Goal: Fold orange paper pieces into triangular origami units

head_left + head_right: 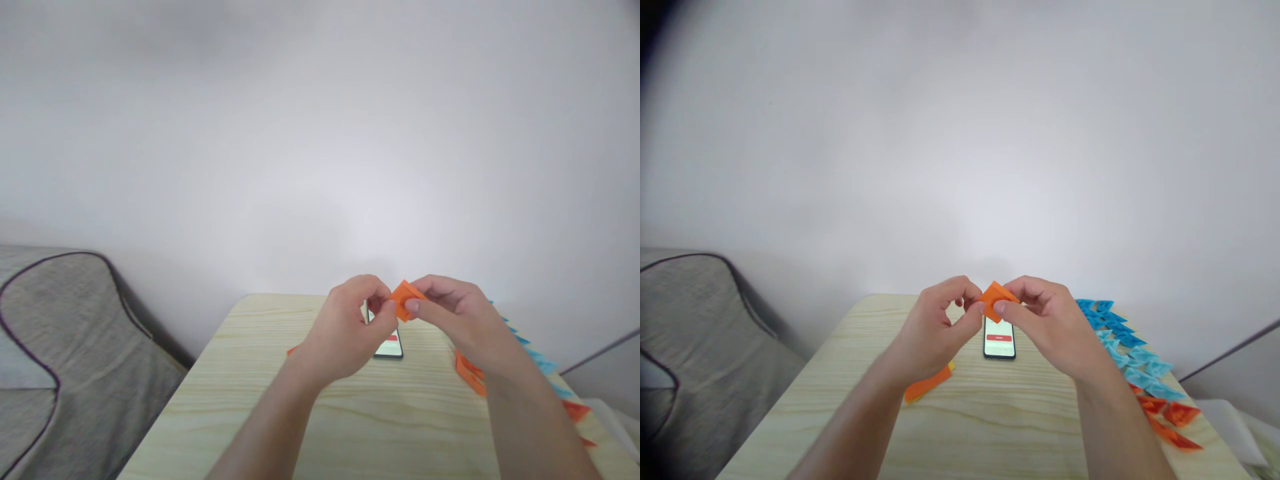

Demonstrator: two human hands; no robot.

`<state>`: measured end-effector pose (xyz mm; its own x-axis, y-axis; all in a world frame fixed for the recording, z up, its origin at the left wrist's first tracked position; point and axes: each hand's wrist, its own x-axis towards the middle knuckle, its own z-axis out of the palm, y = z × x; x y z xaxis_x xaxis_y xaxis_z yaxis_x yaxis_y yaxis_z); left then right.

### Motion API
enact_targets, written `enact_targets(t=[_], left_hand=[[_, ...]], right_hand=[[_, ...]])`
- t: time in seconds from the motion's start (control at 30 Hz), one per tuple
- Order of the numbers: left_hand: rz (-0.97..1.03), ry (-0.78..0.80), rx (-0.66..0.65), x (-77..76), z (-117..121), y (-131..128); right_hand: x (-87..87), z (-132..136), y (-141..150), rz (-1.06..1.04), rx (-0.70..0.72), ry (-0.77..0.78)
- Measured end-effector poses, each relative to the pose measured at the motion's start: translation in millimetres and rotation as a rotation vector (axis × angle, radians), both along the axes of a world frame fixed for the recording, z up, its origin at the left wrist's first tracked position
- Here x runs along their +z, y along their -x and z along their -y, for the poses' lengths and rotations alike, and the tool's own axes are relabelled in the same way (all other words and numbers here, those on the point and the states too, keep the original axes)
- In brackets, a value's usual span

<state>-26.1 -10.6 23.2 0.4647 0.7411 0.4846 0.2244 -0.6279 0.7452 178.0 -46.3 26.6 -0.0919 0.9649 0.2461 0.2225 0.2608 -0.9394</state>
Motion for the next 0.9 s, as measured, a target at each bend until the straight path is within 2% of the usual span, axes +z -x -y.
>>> enact_targets(t=[0.33,0.7,0.9], left_hand=[[0.130,-0.021,0.062,-1.4,-1,-4],[0.194,-0.338,0.216,-12.7,-4,-13],[0.170,-0.191,0.214,-6.1,-4,-5]], right_hand=[[-6.3,-1,7,-0.054,-0.068,-0.050],[-15.3,-4,17,-0.073,-0.132,-0.144],[-8.7,0,12,-0.043,-0.080,-0.083]])
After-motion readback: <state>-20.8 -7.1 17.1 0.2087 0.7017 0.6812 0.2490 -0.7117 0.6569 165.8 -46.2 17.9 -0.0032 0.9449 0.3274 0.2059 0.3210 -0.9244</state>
